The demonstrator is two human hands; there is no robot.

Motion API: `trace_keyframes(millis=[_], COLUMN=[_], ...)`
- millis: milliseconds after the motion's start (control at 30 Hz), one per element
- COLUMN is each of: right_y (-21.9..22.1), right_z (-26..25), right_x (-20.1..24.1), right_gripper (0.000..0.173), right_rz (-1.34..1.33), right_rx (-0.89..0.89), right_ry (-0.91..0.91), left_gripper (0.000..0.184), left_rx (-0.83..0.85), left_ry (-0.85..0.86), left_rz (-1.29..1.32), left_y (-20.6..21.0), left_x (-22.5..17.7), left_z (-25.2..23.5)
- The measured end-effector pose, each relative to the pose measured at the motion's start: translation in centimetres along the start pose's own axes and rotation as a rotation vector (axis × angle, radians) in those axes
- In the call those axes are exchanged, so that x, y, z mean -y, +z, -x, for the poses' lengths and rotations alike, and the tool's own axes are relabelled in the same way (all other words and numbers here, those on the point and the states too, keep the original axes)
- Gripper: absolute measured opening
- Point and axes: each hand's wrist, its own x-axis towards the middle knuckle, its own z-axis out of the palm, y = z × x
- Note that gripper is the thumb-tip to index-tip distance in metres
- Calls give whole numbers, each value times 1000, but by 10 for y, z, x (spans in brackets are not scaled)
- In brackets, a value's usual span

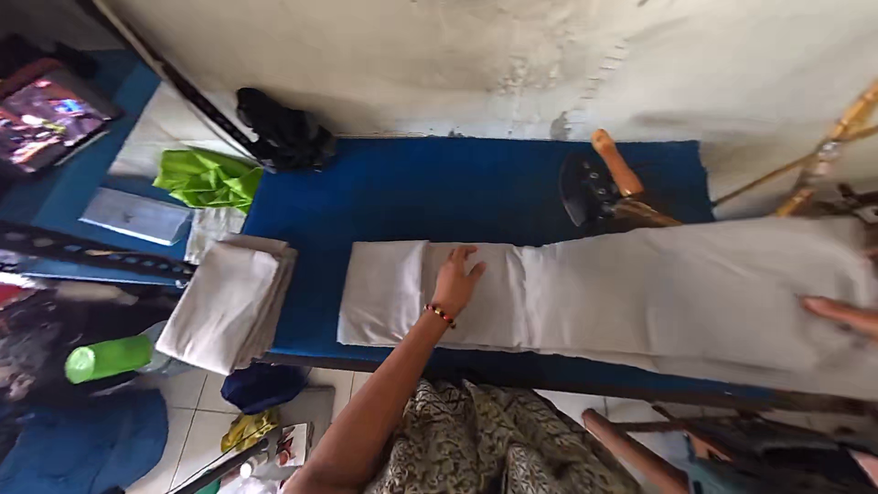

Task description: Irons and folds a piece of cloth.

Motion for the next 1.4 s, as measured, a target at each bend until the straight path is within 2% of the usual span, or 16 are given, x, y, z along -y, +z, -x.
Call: trace_keyframes(millis=[67, 133, 300, 467, 533, 633, 667, 733, 833, 900, 967, 1033, 1133, 1167, 1300, 1400], right_y=[-6, 15, 27, 28, 46, 86, 100, 112, 102, 90, 88, 103, 155, 175, 220, 214], right_z=[-95, -133, -143, -138, -122, -118, -126, -142, -148, -134, -125, -125, -147, -154, -183, -187], right_x=[-112, -165, -163, -154, -130, -110, -120, -176, -199, -166, -95, -13, 98, 122, 153, 163], right_gripper=[44, 58, 51, 57, 50, 38, 45, 67, 76, 62, 45, 49, 88, 93, 83, 52], right_rz=[81, 101, 153, 386, 435, 454, 482, 561, 607, 618, 580, 541, 510, 526, 361, 52], right_rx=[155, 186, 113, 22, -109, -146, -159, -162, -151, -142, -181, -131, 64, 81, 49, 297], right_ry=[-51, -62, -176, -191, -380, -780, -865, -861, -852, -876, -1012, -1077, -832, -735, -394, -219], left_gripper=[46, 46, 51, 52, 46, 39, 40, 42, 44, 44, 51, 62, 69, 71, 68, 60], left_rx=[49, 78, -30, -78, -121, -238, -264, -266, -270, -293, -293, -227, -223, -227, -189, -56], left_ry=[-55, -9, 179, 207, 160, 22, 24, 99, 154, 122, 81, 29, 32, 39, 158, 291], left_rz=[-164, -322, -600, -642, -523, -427, -444, -544, -566, -529, -533, -621, -631, -619, -622, -521], left_y=[48, 87, 162, 176, 173, 178, 182, 189, 193, 194, 200, 206, 214, 216, 237, 218], left_x=[7, 3, 18, 39, 30, 5, 5, 26, 39, 35, 26, 24, 29, 31, 42, 48], left_z=[-8, -18, -39, -26, -31, -52, -57, -49, -35, -26, -32, -33, -24, -13, 76, 121])
